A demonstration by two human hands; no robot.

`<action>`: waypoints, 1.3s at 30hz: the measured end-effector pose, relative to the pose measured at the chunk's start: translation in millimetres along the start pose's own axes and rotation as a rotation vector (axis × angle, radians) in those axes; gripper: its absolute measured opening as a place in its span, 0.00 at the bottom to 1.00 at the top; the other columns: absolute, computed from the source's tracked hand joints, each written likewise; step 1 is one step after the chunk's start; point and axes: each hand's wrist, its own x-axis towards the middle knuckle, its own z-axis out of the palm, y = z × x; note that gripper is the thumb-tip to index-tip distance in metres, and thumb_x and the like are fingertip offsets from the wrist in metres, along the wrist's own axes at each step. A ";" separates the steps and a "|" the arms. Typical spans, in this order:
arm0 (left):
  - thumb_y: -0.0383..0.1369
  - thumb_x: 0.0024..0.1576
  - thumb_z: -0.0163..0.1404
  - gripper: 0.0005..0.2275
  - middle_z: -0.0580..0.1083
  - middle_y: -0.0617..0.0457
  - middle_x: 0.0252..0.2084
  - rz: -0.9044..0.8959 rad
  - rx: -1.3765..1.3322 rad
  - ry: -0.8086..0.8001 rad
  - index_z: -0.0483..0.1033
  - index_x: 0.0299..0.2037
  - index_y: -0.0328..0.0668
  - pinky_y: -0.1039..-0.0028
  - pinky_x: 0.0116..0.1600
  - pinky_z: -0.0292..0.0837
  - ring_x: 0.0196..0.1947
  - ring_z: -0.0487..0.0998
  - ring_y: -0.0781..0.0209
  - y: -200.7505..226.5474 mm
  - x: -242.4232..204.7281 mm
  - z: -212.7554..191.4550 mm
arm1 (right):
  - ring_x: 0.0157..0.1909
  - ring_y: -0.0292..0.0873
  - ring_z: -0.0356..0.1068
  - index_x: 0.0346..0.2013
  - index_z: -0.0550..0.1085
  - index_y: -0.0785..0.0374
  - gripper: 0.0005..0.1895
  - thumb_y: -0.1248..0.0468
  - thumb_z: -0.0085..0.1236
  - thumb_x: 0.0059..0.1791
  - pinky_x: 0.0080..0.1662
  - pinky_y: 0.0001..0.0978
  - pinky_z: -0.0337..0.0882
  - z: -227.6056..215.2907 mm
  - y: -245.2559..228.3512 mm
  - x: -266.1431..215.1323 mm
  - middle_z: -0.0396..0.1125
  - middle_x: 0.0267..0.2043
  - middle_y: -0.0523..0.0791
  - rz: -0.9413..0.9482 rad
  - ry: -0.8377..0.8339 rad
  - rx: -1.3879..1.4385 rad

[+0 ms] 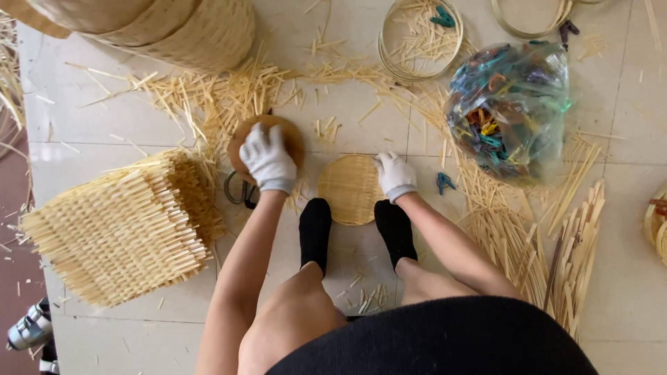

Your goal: Assembling and weaving bamboo strips onto a circular frame to create a product base, including trimming the edges.

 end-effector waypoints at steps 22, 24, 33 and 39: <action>0.39 0.61 0.53 0.10 0.80 0.42 0.40 0.025 -0.612 -0.740 0.84 0.43 0.46 0.59 0.47 0.75 0.40 0.81 0.41 38.4 -59.6 69.2 | 0.44 0.51 0.75 0.40 0.82 0.51 0.10 0.51 0.60 0.52 0.46 0.45 0.73 1.6 -41.6 36.4 0.76 0.41 0.46 -0.261 -0.132 -0.127; 0.39 0.60 0.53 0.10 0.80 0.42 0.41 -0.030 -0.732 -0.697 0.84 0.43 0.46 0.60 0.47 0.75 0.40 0.81 0.42 27.7 -53.1 65.3 | 0.44 0.51 0.75 0.41 0.81 0.54 0.13 0.50 0.62 0.51 0.45 0.44 0.73 -2.5 -18.8 36.8 0.76 0.41 0.47 -0.273 -0.114 -0.074; 0.40 0.53 0.56 0.13 0.81 0.42 0.41 -0.171 -0.802 -0.885 0.84 0.43 0.44 0.65 0.48 0.77 0.41 0.83 0.46 9.2 -68.9 57.7 | 0.40 0.49 0.77 0.43 0.79 0.61 0.16 0.56 0.63 0.45 0.44 0.39 0.75 9.3 39.7 12.3 0.77 0.38 0.51 0.081 -0.267 0.304; 0.38 0.59 0.54 0.11 0.80 0.40 0.43 -0.229 -0.772 -0.651 0.83 0.45 0.43 0.61 0.52 0.75 0.46 0.81 0.42 16.7 -79.2 70.4 | 0.43 0.61 0.72 0.44 0.75 0.60 0.10 0.61 0.59 0.49 0.43 0.54 0.71 7.6 18.2 -4.5 0.72 0.45 0.56 -0.011 0.053 -0.085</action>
